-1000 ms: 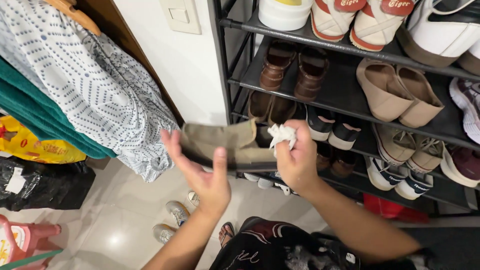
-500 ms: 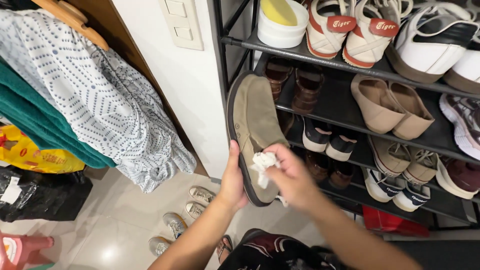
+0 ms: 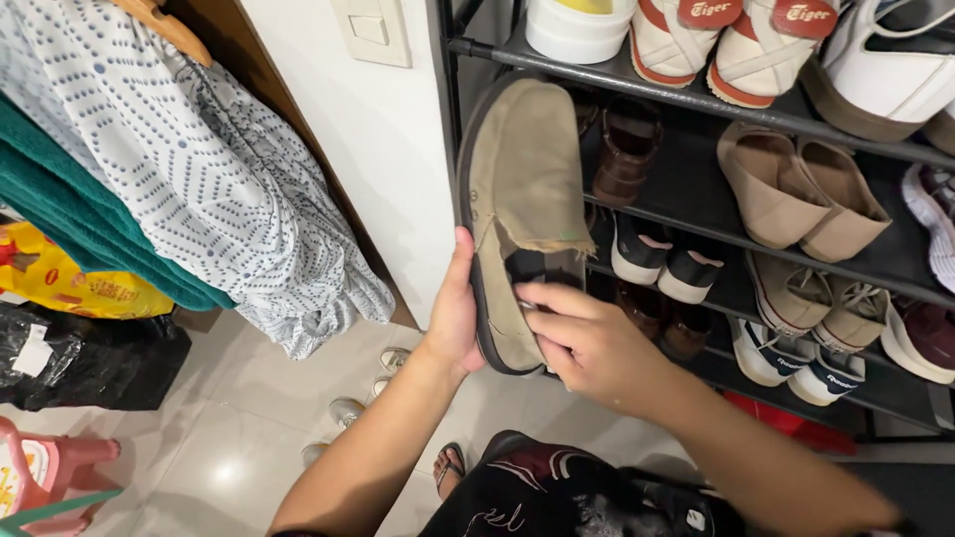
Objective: Cleaning a shoe with a sponge and a cloth before placing it back on a shoe rack.
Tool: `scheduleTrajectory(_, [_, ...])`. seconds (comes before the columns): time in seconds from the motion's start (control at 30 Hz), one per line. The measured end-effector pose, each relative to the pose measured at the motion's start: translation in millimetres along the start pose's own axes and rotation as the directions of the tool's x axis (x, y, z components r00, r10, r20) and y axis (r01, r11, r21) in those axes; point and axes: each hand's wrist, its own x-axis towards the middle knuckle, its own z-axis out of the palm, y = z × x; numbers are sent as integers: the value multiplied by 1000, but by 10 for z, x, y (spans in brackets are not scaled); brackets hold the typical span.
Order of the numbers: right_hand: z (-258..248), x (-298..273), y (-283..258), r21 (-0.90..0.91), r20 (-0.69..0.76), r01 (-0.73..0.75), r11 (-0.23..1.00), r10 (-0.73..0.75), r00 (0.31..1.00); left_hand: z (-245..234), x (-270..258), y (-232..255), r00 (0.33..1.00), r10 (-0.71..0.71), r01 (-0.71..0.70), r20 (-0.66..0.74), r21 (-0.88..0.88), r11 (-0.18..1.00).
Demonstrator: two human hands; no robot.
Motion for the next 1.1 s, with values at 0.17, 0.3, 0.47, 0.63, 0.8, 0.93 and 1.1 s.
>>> scheduleTrajectory(0.17, [184,36,196,-109,-146,128,986,-143,979,-189,56,-134,991,-5,8,-135,24,1000])
scheduleTrajectory(0.3, [390,137,703,-120,-178,-60,991,38,983,-281,89,-352,993,76,-60,-88,168,984])
scheduleTrajectory(0.47, [523,99,831,-401,-239,-68,914,-33,970,-9,11,-155,985,50,-18,-167,191,981])
scheduleTrajectory(0.63, [318,156,366,-196,-248,-42,980,-9,969,-77,-12,-145,983,76,-43,-167,197,980])
scheduleTrajectory(0.8, [386,68,404,-107,-392,-16,994,-28,919,-81,13,-154,986,101,-67,-134,238,969])
scheduleTrajectory(0.93, [215,55,196,-139,-259,-17,990,-20,966,-96,23,-87,989,24,-9,-145,100,995])
scheduleTrajectory(1.1, [187,-41,245,-147,116,178,973,-162,980,-208,45,-159,985,-31,40,-171,48,998])
